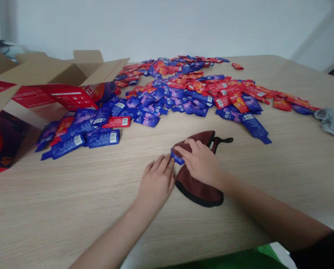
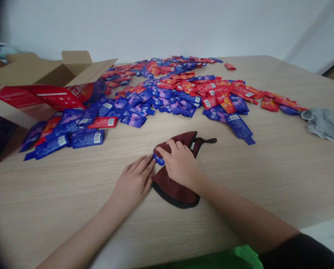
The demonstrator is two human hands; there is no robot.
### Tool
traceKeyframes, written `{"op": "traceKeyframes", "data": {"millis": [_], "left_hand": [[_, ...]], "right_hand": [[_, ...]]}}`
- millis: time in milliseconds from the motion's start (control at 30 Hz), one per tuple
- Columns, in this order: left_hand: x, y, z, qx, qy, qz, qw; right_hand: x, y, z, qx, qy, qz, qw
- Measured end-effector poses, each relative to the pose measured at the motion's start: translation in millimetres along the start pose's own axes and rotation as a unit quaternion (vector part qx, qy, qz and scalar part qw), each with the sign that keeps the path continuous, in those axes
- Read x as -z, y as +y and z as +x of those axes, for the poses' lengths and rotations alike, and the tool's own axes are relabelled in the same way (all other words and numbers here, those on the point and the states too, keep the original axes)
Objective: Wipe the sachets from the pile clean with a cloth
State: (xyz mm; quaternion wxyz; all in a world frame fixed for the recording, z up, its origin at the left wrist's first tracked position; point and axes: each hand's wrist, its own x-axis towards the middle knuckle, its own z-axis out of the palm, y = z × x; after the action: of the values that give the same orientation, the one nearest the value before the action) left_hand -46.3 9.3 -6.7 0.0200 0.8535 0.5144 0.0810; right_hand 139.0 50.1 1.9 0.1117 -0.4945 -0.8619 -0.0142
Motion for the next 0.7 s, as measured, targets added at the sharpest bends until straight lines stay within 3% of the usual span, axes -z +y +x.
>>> {"op": "traceKeyframes", "data": {"millis": [233,367,467,533,633,700], "left_hand": [[3.0,1,-1,0.001,-0.005,0.000,1.000],[3.5,1,-1,-0.005,-0.009,0.001,1.000],[3.4,1,-1,-0.005,-0.013,0.005,1.000],[3.7,0,-1,-0.008,-0.022,0.007,1.000],[4.7,-1,-1,-0.013,-0.040,0.011,0.999],[5.2,-2,-1,-0.010,-0.043,0.015,0.999]], "right_hand": [[6,53,-33,-0.082,-0.016,-0.033,0.996],[18,64,-27,-0.104,-0.048,0.007,0.993],[29,49,-10,-0.104,-0.012,0.045,0.994],[30,29,1,-0.060,0.012,0.071,0.996],[19,0,12,0.016,-0.006,0.067,0.998],[10,-10,12,0.024,-0.019,0.032,0.999]]}}
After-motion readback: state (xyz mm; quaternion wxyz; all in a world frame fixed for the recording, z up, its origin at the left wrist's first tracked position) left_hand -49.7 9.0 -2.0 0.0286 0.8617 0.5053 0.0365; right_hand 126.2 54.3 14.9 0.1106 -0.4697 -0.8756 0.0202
